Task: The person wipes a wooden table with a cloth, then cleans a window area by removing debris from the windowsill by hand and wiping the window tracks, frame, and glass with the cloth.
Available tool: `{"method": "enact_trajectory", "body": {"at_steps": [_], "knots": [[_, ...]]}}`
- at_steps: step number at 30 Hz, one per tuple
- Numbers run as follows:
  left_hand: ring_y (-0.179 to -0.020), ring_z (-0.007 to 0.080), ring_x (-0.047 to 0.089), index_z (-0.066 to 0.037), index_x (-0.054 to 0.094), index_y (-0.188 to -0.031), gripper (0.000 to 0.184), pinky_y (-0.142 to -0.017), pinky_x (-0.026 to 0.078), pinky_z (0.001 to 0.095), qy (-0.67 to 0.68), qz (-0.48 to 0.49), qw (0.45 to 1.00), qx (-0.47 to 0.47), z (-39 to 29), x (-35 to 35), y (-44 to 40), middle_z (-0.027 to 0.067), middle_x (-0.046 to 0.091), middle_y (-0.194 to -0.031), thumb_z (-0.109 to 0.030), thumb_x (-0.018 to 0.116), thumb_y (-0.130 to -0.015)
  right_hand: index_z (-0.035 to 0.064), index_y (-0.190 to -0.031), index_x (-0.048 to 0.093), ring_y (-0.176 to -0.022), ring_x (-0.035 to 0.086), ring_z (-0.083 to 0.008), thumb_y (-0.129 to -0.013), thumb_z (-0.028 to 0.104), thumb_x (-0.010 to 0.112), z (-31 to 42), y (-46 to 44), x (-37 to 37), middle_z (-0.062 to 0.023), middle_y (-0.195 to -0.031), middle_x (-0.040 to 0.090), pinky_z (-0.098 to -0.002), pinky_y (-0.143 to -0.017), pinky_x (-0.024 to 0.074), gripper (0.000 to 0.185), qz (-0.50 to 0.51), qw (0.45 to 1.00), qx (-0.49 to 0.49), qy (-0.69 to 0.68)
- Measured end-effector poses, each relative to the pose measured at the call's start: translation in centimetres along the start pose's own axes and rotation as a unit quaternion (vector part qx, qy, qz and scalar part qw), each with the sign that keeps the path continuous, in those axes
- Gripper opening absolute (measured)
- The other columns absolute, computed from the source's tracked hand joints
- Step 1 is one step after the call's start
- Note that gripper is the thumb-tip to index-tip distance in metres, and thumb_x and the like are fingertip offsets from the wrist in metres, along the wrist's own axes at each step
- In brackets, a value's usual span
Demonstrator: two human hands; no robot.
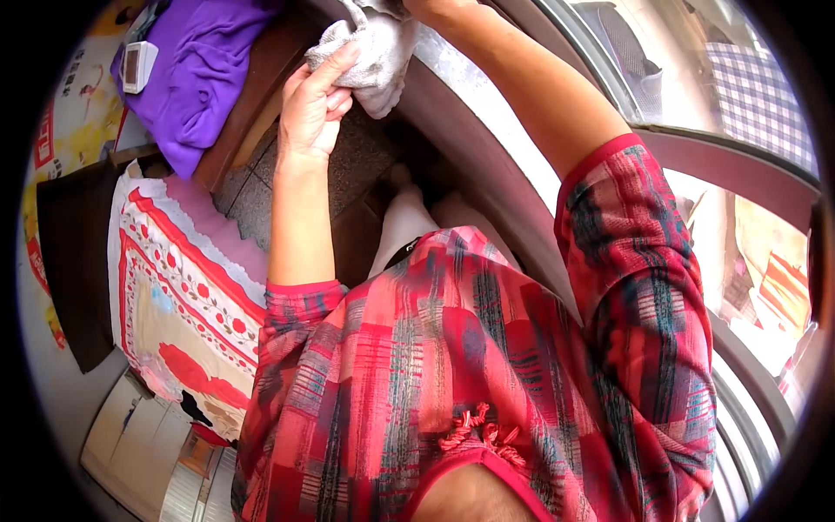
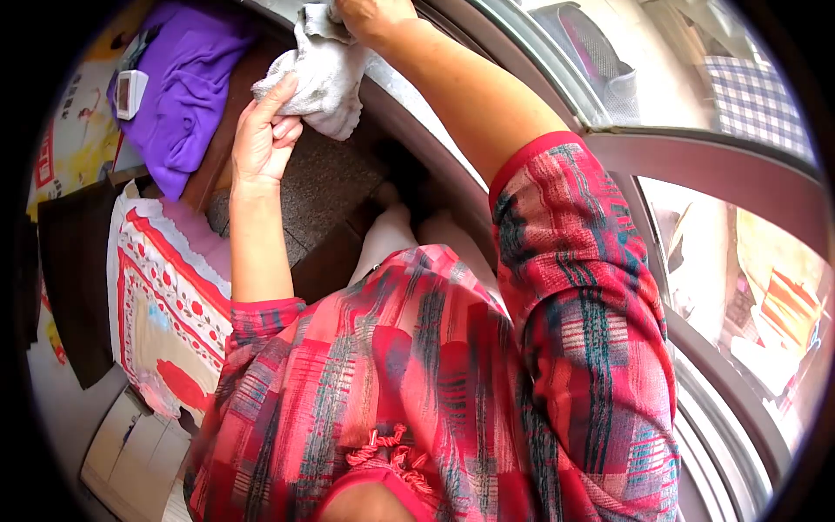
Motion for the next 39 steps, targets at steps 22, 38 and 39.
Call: {"method": "enact_trajectory", "body": {"at_steps": [22, 38, 39], "knots": [[-0.044, -0.0013, 0.033, -0.006, 0.063, -0.093, 0.017, -0.039, 0.022, 0.0166, -0.145, -0.036, 0.989, -0.02, 1.2, 1.5, 1.5, -0.0061, 0.054, -0.069, -0.016, 0.071, -0.081, -0.004, -0.082, 0.066, -0.106, 0.052, -0.0333, -0.079, 0.009, 0.055, 0.7, 0.8, -1.0, -0.018, -0.103, 0.056, -0.038, -0.073, 0.0573, 0.017, -0.075, 0.963, 0.155, -0.205], [-0.074, 0.0048, 0.057, 0.0, 0.064, -0.1, 0.026, -0.065, 0.043, 0.019, -0.191, 0.218, 0.93, -0.227, -8.4, -2.3, -8.0, 0.0006, 0.064, -0.088, -0.014, 0.072, -0.081, 0.0009, -0.108, 0.058, -0.106, 0.05, -0.0319, -0.073, 0.003, 0.055, 2.5, -5.4, -1.1, -0.0149, -0.115, 0.056, -0.0365, -0.086, 0.0504, 0.036, -0.067, 0.944, 0.272, -0.173], [-0.077, 0.007, 0.058, 0.001, 0.064, -0.1, 0.025, -0.07, 0.045, 0.0204, -0.198, 0.226, 0.924, -0.235, -8.5, -2.3, -8.3, 0.0019, 0.065, -0.09, -0.014, 0.071, -0.081, 0.0025, -0.109, 0.059, -0.104, 0.051, -0.0321, -0.07, 0.0, 0.056, 2.3, -5.3, -1.0, -0.014, -0.114, 0.058, -0.0363, -0.086, 0.0497, 0.039, -0.113, 0.943, 0.254, -0.182]]}}
Point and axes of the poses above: each hand's wrist, its own y-axis away from the middle knuckle, its own x-axis out of the palm, z = x × y, the point moved 2 cm from there along -y, towards the middle knuckle
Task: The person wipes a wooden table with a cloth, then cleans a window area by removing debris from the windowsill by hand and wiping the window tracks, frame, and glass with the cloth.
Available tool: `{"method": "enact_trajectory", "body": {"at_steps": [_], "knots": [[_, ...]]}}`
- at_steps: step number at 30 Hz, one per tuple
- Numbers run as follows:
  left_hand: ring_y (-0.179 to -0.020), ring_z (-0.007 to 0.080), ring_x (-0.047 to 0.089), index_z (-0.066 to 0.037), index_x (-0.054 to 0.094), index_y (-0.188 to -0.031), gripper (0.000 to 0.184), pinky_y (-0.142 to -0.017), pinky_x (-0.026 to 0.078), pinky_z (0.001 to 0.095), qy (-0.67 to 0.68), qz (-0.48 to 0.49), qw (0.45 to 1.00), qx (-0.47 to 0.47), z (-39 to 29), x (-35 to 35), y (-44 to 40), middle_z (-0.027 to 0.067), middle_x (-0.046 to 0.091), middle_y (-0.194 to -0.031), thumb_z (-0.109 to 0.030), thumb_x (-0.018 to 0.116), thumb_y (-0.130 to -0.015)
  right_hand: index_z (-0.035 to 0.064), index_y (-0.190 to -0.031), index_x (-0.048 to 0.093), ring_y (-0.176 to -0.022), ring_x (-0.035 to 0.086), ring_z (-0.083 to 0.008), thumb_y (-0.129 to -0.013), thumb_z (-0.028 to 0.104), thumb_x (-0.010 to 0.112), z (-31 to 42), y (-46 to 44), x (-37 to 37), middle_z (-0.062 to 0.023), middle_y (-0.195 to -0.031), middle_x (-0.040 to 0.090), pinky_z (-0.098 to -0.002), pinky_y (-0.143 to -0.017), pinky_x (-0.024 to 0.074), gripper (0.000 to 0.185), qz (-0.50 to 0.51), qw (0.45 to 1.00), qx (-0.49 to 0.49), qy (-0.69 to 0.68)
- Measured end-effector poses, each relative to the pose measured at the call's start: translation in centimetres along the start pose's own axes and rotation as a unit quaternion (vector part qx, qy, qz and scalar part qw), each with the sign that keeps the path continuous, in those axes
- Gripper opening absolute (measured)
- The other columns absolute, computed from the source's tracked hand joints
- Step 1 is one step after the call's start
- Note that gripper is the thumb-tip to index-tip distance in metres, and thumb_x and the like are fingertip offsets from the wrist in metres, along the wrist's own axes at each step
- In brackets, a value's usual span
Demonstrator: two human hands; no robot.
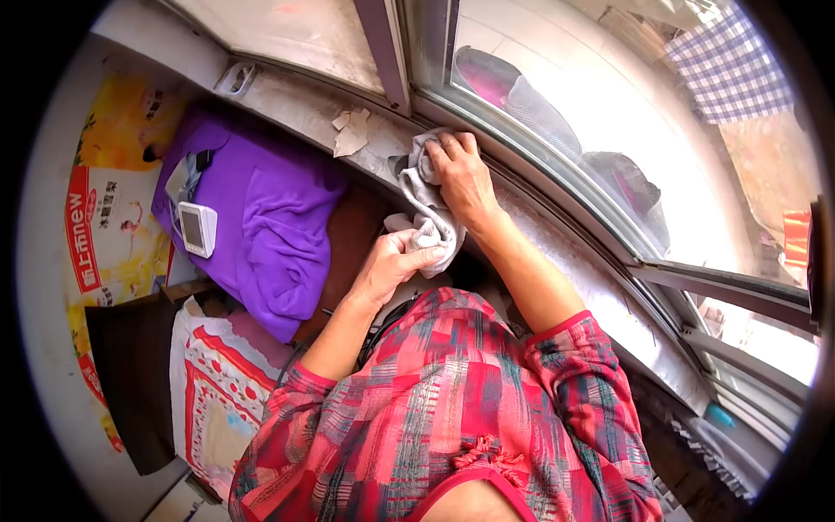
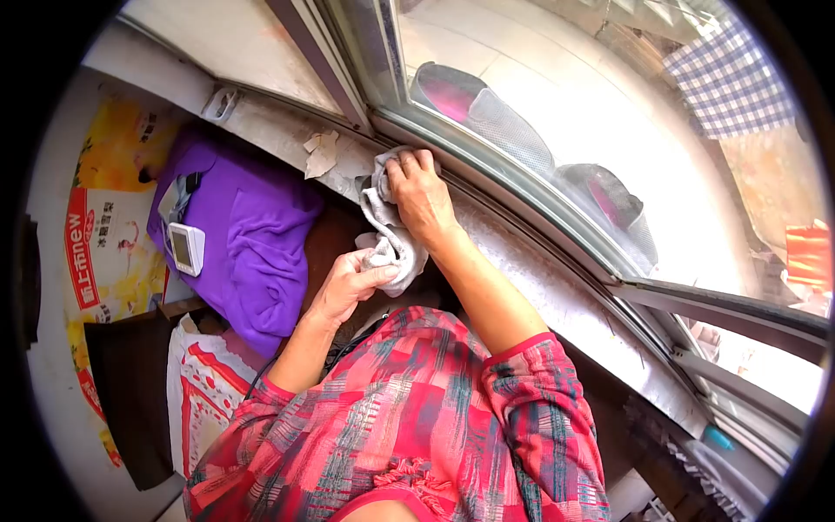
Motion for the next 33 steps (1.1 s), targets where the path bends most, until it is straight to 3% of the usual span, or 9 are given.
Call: {"method": "enact_trajectory", "body": {"at_steps": [6, 13, 17, 20, 23, 26, 29, 31, 33], "knots": [[-0.075, 0.007, 0.058, 0.001, 0.065, -0.097, 0.022, -0.068, 0.046, 0.0211, 0.003, 0.06, 0.998, 0.011, -0.5, -0.2, -0.6, 0.0012, 0.064, -0.087, -0.011, 0.072, -0.08, 0.0075, -0.102, 0.064, -0.099, 0.056, -0.0315, -0.055, -0.01, 0.064, -0.3, 1.0, -3.6, -0.0115, -0.106, 0.062, -0.0393, -0.083, 0.0489, 0.05, -0.08, 0.991, 0.001, -0.107], [-0.076, 0.005, 0.056, 0.0, 0.063, -0.093, 0.02, -0.07, 0.045, 0.0208, 0.003, 0.199, 0.979, -0.031, -1.7, 3.6, 1.1, -0.0005, 0.062, -0.084, -0.01, 0.073, -0.079, 0.004, -0.103, 0.065, -0.098, 0.059, -0.0294, -0.063, -0.005, 0.067, -1.1, 6.9, -12.4, -0.0128, -0.106, 0.063, -0.0348, -0.086, 0.0471, 0.041, -0.151, 0.974, 0.084, -0.145], [-0.078, 0.0061, 0.057, 0.0, 0.063, -0.094, 0.02, -0.072, 0.046, 0.0221, 0.042, 0.232, 0.969, -0.07, -1.9, 4.7, 0.3, 0.0006, 0.063, -0.085, -0.008, 0.072, -0.079, 0.0002, -0.102, 0.063, -0.1, 0.058, -0.0257, -0.069, -0.006, 0.066, -1.6, 9.5, -14.5, -0.012, -0.104, 0.063, -0.0339, -0.089, 0.0438, 0.033, -0.223, 0.868, 0.25, -0.367], [-0.083, 0.0099, 0.06, 0.003, 0.062, -0.101, 0.025, -0.076, 0.048, 0.0246, 0.138, 0.225, 0.962, -0.073, -1.4, 5.6, -0.4, 0.0043, 0.065, -0.09, -0.006, 0.07, -0.079, 0.0033, -0.097, 0.063, -0.098, 0.056, -0.0276, -0.068, 0.007, 0.072, -2.3, 10.4, -17.1, -0.0096, -0.093, 0.066, -0.0423, -0.09, 0.0414, 0.03, -0.064, 0.954, 0.138, -0.259], [-0.09, 0.0166, 0.064, 0.005, 0.058, -0.113, 0.039, -0.084, 0.049, 0.0289, 0.213, 0.224, 0.949, -0.064, -0.6, 5.9, -1.0, 0.0101, 0.065, -0.099, -0.007, 0.069, -0.078, 0.0036, -0.11, 0.06, -0.113, 0.051, -0.0363, -0.061, 0.021, 0.08, -0.4, 10.3, -16.2, -0.0156, -0.111, 0.06, -0.0463, -0.098, 0.0371, 0.056, 0.053, 0.919, 0.127, -0.37], [-0.092, 0.0169, 0.063, 0.005, 0.055, -0.117, 0.045, -0.084, 0.05, 0.03, 0.258, 0.193, 0.947, -0.006, -1.0, 6.5, -1.2, 0.0106, 0.065, -0.102, -0.012, 0.071, -0.078, 0.0056, -0.127, 0.048, -0.116, 0.048, -0.0384, -0.055, 0.025, 0.085, 2.9, 10.0, -13.4, -0.0207, -0.129, 0.045, -0.0467, -0.098, 0.0381, 0.084, 0.031, 0.911, 0.136, -0.388], [-0.093, 0.0154, 0.062, 0.006, 0.056, -0.114, 0.045, -0.084, 0.049, 0.0277, 0.146, 0.173, 0.973, 0.044, -0.1, 6.5, -1.1, 0.008, 0.064, -0.102, -0.018, 0.072, -0.079, 0.0035, -0.111, 0.058, -0.096, 0.058, -0.0348, -0.061, 0.011, 0.078, 1.7, 11.3, -11.8, -0.0169, -0.105, 0.058, -0.0412, -0.084, 0.0463, 0.055, -0.073, 0.944, 0.109, -0.302], [-0.077, 0.0084, 0.059, 0.007, 0.056, -0.113, 0.049, -0.069, 0.048, 0.0206, 0.115, 0.133, 0.983, 0.044, -0.1, 6.6, -0.2, 0.0016, 0.063, -0.089, -0.023, 0.074, -0.079, 0.0033, -0.104, 0.06, -0.085, 0.059, -0.0311, -0.063, 0.008, 0.076, 1.3, 11.8, -12.7, -0.015, -0.093, 0.06, -0.0373, -0.076, 0.0481, 0.044, -0.121, 0.946, 0.079, -0.29], [-0.057, 0.0021, 0.045, 0.007, 0.057, -0.111, 0.049, -0.052, 0.035, 0.0153, 0.2, 0.219, 0.955, -0.002, 0.7, 4.9, -0.4, -0.0045, 0.053, -0.07, -0.027, 0.074, -0.08, 0.0027, -0.102, 0.059, -0.083, 0.059, -0.0306, -0.063, 0.011, 0.078, 0.6, 13.1, -14.8, -0.0162, -0.092, 0.06, -0.0365, -0.074, 0.0478, 0.044, -0.11, 0.941, 0.074, -0.312]]}}
Point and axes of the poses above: each hand's wrist, its own y-axis away from the middle knuckle, its own x-axis out of the palm, z = x × y, the point moved 2 cm from there along -y, towards the middle knuckle
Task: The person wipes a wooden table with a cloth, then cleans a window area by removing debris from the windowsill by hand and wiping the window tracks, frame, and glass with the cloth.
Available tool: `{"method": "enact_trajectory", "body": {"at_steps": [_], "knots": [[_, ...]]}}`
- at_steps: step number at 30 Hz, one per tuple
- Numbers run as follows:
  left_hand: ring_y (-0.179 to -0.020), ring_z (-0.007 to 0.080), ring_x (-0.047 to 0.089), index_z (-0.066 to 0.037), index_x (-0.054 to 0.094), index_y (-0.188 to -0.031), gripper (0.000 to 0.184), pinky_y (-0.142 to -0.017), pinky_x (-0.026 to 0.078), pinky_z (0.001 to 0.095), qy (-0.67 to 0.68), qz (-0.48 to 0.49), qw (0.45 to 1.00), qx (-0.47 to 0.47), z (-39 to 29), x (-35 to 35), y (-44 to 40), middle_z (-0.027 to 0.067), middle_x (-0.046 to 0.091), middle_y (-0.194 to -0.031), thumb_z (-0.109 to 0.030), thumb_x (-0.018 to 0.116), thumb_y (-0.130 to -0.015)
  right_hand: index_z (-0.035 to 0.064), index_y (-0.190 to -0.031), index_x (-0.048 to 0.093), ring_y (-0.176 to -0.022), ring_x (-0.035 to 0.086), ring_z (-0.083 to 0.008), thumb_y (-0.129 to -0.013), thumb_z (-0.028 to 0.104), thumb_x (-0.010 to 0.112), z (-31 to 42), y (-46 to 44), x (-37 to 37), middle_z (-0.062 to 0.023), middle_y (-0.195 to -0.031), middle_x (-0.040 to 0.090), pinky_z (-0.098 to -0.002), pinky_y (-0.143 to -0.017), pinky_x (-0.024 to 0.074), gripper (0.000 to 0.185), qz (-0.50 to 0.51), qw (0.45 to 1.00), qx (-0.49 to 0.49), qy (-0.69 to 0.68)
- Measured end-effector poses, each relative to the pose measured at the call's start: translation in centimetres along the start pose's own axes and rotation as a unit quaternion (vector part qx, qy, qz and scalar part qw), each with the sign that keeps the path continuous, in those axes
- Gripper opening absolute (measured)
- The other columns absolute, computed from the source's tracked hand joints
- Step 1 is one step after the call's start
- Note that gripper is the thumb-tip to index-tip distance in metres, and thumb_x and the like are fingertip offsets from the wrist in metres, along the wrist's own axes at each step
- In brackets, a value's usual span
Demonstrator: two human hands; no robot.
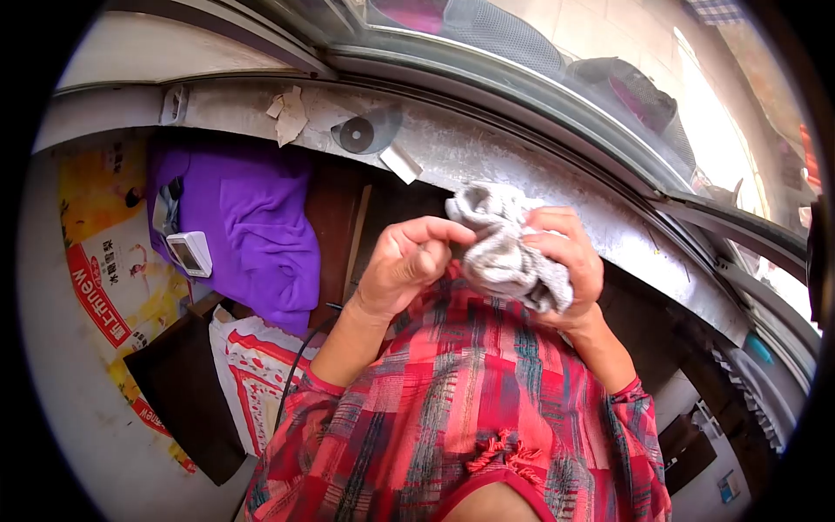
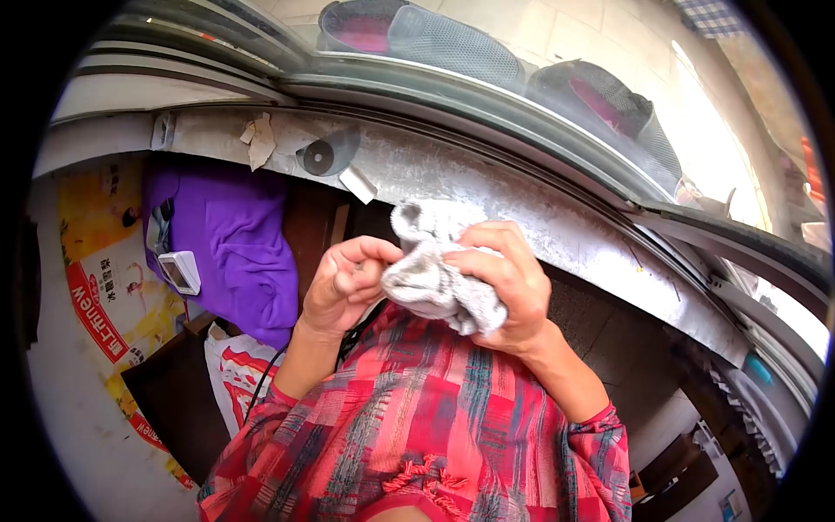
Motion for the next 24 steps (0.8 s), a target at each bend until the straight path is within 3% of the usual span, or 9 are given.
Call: {"method": "enact_trajectory", "body": {"at_steps": [1, 4, 7, 8, 10, 13, 15, 19, 24], "knots": [[-0.049, 0.0, 0.029, 0.006, 0.058, -0.106, 0.043, -0.045, 0.021, 0.0162, -0.023, -0.059, 0.997, 0.033, 0.1, -0.7, 0.0, -0.0074, 0.04, -0.06, -0.028, 0.071, -0.083, 0.0022, -0.102, 0.058, -0.083, 0.059, -0.03, -0.063, 0.012, 0.079, 0.0, 0.9, -1.0, -0.017, -0.093, 0.06, -0.0365, -0.074, 0.0476, 0.045, -0.017, 0.999, 0.016, -0.022], [-0.044, 0.0019, 0.028, -0.002, 0.057, -0.088, 0.019, -0.04, 0.021, 0.0168, -0.039, -0.225, 0.974, 0.011, 0.0, -3.9, 1.0, -0.0071, 0.032, -0.055, -0.02, 0.057, -0.093, 0.0002, -0.106, 0.053, -0.089, 0.056, -0.0254, -0.061, 0.012, 0.082, 0.2, 4.0, -3.0, -0.0178, -0.101, 0.058, -0.0351, -0.08, 0.0456, 0.054, -0.089, 0.989, 0.1, -0.064], [-0.044, 0.0019, 0.028, -0.002, 0.056, -0.091, 0.017, -0.04, 0.022, 0.0168, -0.006, -0.178, 0.984, -0.017, 0.1, -3.4, 1.6, -0.0073, 0.03, -0.056, -0.019, 0.058, -0.092, -0.0002, -0.109, 0.051, -0.091, 0.056, -0.0235, -0.065, 0.009, 0.08, 0.8, 3.3, -1.9, -0.0163, -0.101, 0.058, -0.0336, -0.082, 0.045, 0.053, -0.12, 0.98, 0.145, -0.058], [-0.045, 0.0017, 0.028, -0.001, 0.056, -0.095, 0.018, -0.042, 0.023, 0.0166, -0.009, -0.151, 0.988, -0.019, 0.1, -2.8, 1.7, -0.0072, 0.03, -0.057, -0.019, 0.059, -0.092, -0.0002, -0.109, 0.051, -0.091, 0.056, -0.0235, -0.065, 0.009, 0.08, 0.7, 2.6, -0.9, -0.0163, -0.101, 0.058, -0.0336, -0.082, 0.045, 0.053, -0.109, 0.982, 0.138, -0.074], [-0.056, -0.0008, 0.032, 0.004, 0.054, -0.119, 0.058, -0.051, 0.028, 0.0154, -0.099, -0.087, 0.991, 0.022, -0.4, -1.0, 2.0, -0.01, 0.039, -0.066, -0.025, 0.078, -0.076, -0.0013, -0.109, 0.052, -0.088, 0.058, -0.0237, -0.068, 0.01, 0.077, 0.4, 1.0, 1.4, -0.0156, -0.101, 0.059, -0.0329, -0.081, 0.0461, 0.049, -0.1, 0.985, 0.095, -0.106], [-0.076, 0.007, 0.056, 0.003, 0.056, -0.116, 0.073, -0.069, 0.044, 0.0199, -0.217, -0.14, 0.964, 0.069, -0.2, -0.5, 2.9, -0.0013, 0.062, -0.086, -0.018, 0.088, -0.054, 0.0025, -0.104, 0.059, -0.085, 0.062, -0.0277, -0.064, 0.011, 0.075, 1.9, -1.8, 5.3, -0.0136, -0.098, 0.061, -0.0341, -0.075, 0.0497, 0.044, -0.016, 0.989, 0.121, -0.085], [-0.093, 0.0143, 0.06, 0.002, 0.057, -0.112, 0.069, -0.08, 0.05, 0.0284, -0.311, -0.191, 0.924, 0.117, -0.9, -1.1, 3.2, 0.0055, 0.062, -0.104, -0.007, 0.082, -0.049, 0.0051, -0.106, 0.056, -0.085, 0.06, -0.0353, -0.057, 0.015, 0.075, 2.2, -2.8, 7.2, -0.0161, -0.095, 0.059, -0.0381, -0.075, 0.0498, 0.054, 0.0, 0.987, 0.118, -0.109], [-0.097, 0.0168, 0.059, -0.001, 0.056, -0.114, 0.06, -0.086, 0.048, 0.0329, -0.452, -0.238, 0.855, 0.086, -2.0, -1.1, 2.7, 0.0056, 0.06, -0.107, -0.015, 0.08, -0.061, 0.0009, -0.116, 0.048, -0.108, 0.047, -0.0381, -0.066, 0.036, 0.073, 2.2, -1.9, 6.9, -0.0208, -0.11, 0.05, -0.0438, -0.092, 0.04, 0.066, 0.023, 0.982, 0.137, -0.128], [-0.108, 0.0203, 0.056, 0.002, 0.046, -0.128, 0.076, -0.094, 0.044, 0.0341, -0.435, -0.131, 0.889, 0.062, -0.1, 0.7, 0.3, 0.0094, 0.056, -0.119, -0.014, 0.078, -0.061, -0.0013, -0.134, 0.038, -0.127, 0.031, -0.0465, -0.066, 0.041, 0.079, 3.7, 1.6, 2.4, -0.0319, -0.137, 0.03, -0.0497, -0.107, 0.0274, 0.09, 0.023, 0.988, 0.142, -0.064]]}}
Point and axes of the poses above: each hand's wrist, its own y-axis away from the middle knuckle, its own x-axis out of the palm, z = x × y, the point moved 2 cm from there along -y, towards the middle knuckle
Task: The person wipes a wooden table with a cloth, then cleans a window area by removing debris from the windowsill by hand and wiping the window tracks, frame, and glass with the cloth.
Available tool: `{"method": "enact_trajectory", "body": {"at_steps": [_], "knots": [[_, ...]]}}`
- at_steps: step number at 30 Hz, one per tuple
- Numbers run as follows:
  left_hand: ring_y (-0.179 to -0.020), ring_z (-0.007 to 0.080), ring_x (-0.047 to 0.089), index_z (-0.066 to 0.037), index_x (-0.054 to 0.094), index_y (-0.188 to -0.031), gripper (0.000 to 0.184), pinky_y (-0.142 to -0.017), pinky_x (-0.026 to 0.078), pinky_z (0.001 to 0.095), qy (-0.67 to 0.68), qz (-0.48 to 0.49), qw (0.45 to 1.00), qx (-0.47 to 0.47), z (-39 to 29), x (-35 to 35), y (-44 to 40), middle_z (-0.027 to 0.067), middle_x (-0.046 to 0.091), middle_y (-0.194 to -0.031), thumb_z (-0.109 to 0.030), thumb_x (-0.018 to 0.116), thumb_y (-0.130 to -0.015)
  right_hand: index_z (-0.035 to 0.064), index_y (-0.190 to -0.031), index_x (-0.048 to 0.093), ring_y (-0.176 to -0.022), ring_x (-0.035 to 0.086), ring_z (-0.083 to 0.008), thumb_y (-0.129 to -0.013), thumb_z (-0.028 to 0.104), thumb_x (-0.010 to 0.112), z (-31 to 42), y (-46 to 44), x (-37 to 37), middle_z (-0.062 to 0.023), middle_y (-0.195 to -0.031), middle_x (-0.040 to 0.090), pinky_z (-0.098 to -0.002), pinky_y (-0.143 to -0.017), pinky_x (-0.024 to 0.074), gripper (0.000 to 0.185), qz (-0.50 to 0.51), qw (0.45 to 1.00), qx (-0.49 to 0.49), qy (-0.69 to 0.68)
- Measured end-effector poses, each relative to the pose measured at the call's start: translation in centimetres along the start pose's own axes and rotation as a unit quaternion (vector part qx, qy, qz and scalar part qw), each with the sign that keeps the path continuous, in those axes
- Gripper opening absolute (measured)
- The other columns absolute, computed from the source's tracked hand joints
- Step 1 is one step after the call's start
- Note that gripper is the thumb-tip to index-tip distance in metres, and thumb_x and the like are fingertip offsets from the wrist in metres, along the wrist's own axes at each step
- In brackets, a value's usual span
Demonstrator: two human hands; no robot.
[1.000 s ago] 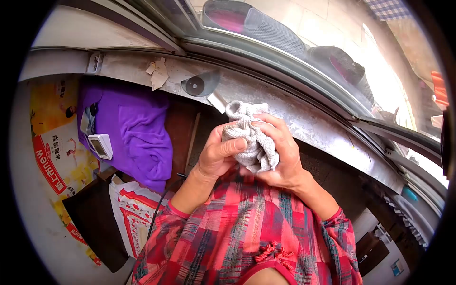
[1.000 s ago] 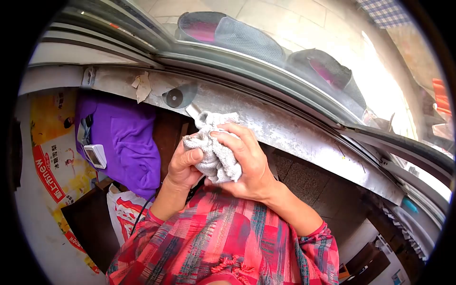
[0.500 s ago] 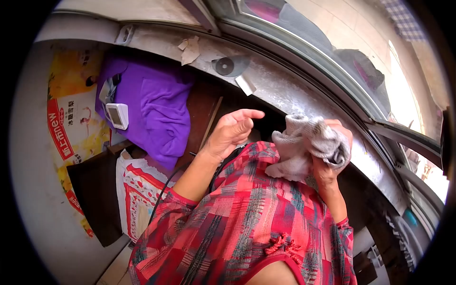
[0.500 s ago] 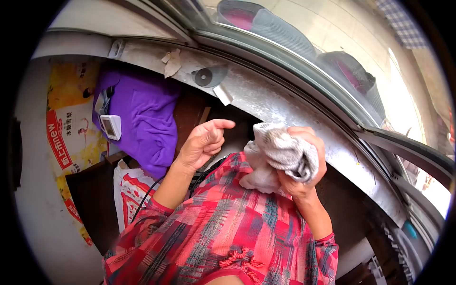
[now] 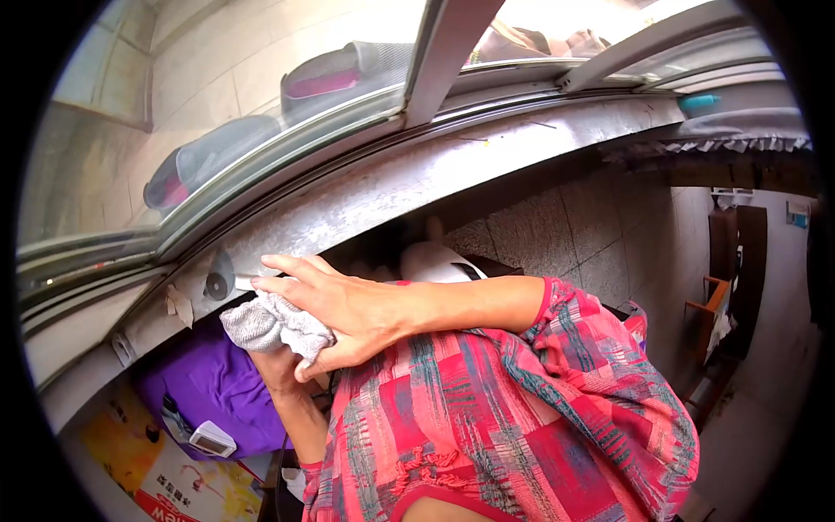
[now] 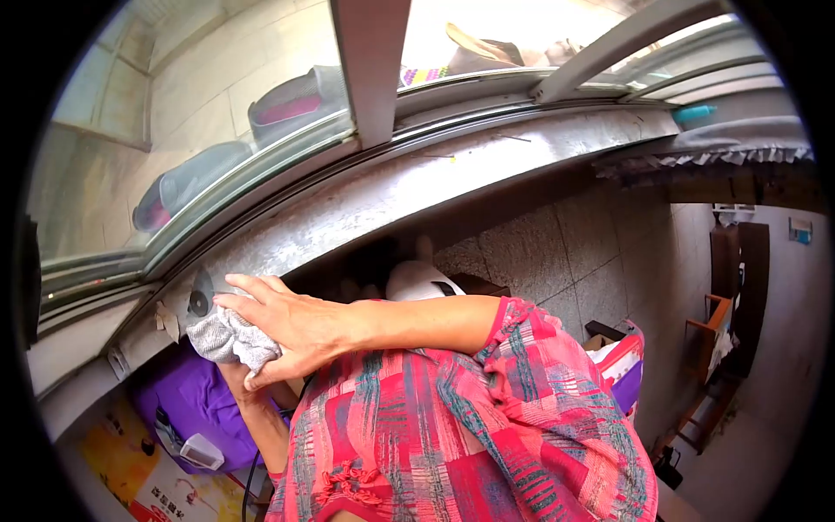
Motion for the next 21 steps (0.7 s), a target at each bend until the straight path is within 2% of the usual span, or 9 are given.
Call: {"method": "enact_trajectory", "body": {"at_steps": [3, 4, 5, 6, 8, 10, 13, 17, 21], "knots": [[-0.114, 0.0284, 0.054, 0.003, 0.039, -0.134, 0.084, -0.098, 0.042, 0.0395, 0.206, 0.095, 0.973, -0.05, 1.6, 1.7, -1.0, 0.0149, 0.052, -0.126, -0.016, 0.072, -0.059, 0.0, -0.135, 0.038, -0.127, 0.038, -0.0391, -0.067, 0.039, 0.08, -0.7, 3.1, -5.4, -0.0264, -0.137, 0.036, -0.0456, -0.103, 0.035, 0.089, -0.024, 0.999, -0.002, 0.024], [-0.114, 0.0296, 0.054, 0.003, 0.039, -0.134, 0.085, -0.099, 0.042, 0.0405, 0.278, 0.142, 0.948, -0.062, 1.7, 2.6, -1.3, 0.0159, 0.052, -0.127, -0.017, 0.071, -0.059, 0.0018, -0.131, 0.045, -0.119, 0.049, -0.0297, -0.069, 0.03, 0.08, -0.6, 4.6, -7.9, -0.0196, -0.133, 0.046, -0.038, -0.092, 0.0473, 0.076, -0.059, 0.998, 0.032, -0.009], [-0.114, 0.0296, 0.054, 0.003, 0.039, -0.134, 0.084, -0.099, 0.042, 0.0404, 0.289, 0.148, 0.944, -0.062, 1.6, 3.1, -1.7, 0.016, 0.052, -0.126, -0.017, 0.071, -0.059, 0.0028, -0.122, 0.054, -0.108, 0.056, -0.023, -0.072, 0.018, 0.078, -0.7, 6.1, -10.4, -0.0154, -0.123, 0.054, -0.0298, -0.077, 0.0536, 0.057, -0.107, 0.992, 0.065, -0.013], [-0.114, 0.0295, 0.054, 0.003, 0.039, -0.133, 0.084, -0.099, 0.042, 0.0403, 0.296, 0.15, 0.941, -0.065, 1.6, 3.7, -1.9, 0.016, 0.053, -0.126, -0.017, 0.071, -0.059, 0.002, -0.105, 0.062, -0.091, 0.062, -0.0173, -0.074, 0.01, 0.075, -1.8, 8.1, -12.7, -0.0109, -0.105, 0.062, -0.0256, -0.067, 0.0536, 0.035, -0.196, 0.975, 0.099, 0.005], [-0.113, 0.0294, 0.054, 0.003, 0.04, -0.133, 0.083, -0.099, 0.042, 0.04, 0.297, 0.144, 0.942, -0.063, 1.4, 4.5, -2.3, 0.0161, 0.053, -0.125, -0.017, 0.071, -0.059, 0.0029, -0.083, 0.065, -0.071, 0.061, -0.0107, -0.077, 0.009, 0.071, -3.4, 11.5, -18.1, -0.0053, -0.08, 0.065, -0.0235, -0.057, 0.0496, 0.01, -0.309, 0.91, 0.197, 0.196], [-0.112, 0.0292, 0.055, 0.004, 0.04, -0.132, 0.082, -0.098, 0.042, 0.0398, 0.289, 0.129, 0.947, -0.055, 1.3, 5.0, -2.5, 0.0162, 0.054, -0.124, -0.016, 0.07, -0.059, 0.003, -0.08, 0.065, -0.066, 0.06, -0.0123, -0.078, 0.009, 0.069, -5.3, 15.0, -23.3, -0.0053, -0.073, 0.064, -0.0261, -0.059, 0.0478, 0.007, -0.369, 0.839, 0.229, 0.327], [-0.112, 0.0291, 0.055, 0.004, 0.041, -0.132, 0.081, -0.098, 0.043, 0.0394, 0.28, 0.108, 0.953, -0.041, 1.0, 5.8, -2.6, 0.0164, 0.054, -0.123, -0.016, 0.07, -0.059, 0.0027, -0.086, 0.061, -0.067, 0.061, -0.0208, -0.077, 0.009, 0.068, -9.7, 18.8, -29.4, -0.0112, -0.084, 0.062, -0.0329, -0.062, 0.0493, 0.013, -0.381, 0.807, 0.238, 0.383], [-0.111, 0.0288, 0.056, 0.004, 0.043, -0.131, 0.079, -0.097, 0.043, 0.0389, 0.271, 0.089, 0.958, -0.019, 0.4, 6.7, -2.8, 0.0166, 0.056, -0.122, -0.015, 0.069, -0.059, 0.0033, -0.089, 0.058, -0.085, 0.058, -0.0332, -0.077, 0.013, 0.067, -13.5, 20.0, -32.9, -0.0152, -0.091, 0.058, -0.0396, -0.078, 0.0462, 0.018, -0.261, 0.819, 0.302, 0.412], [-0.11, 0.0286, 0.057, 0.005, 0.044, -0.129, 0.077, -0.097, 0.043, 0.0384, 0.274, 0.063, 0.96, 0.003, -0.6, 7.5, -1.7, 0.0168, 0.057, -0.121, -0.014, 0.068, -0.059, 0.003, -0.083, 0.055, -0.077, 0.055, -0.0359, -0.081, 0.01, 0.059, -15.0, 19.7, -34.7, -0.0166, -0.081, 0.056, -0.0421, -0.07, 0.0438, 0.008, -0.177, 0.82, 0.286, 0.463]]}}
Point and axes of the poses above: each hand's wrist, its own y-axis away from the middle knuckle, its own x-axis out of the palm, z = x × y, the point moved 2 cm from there along -y, towards the middle knuckle
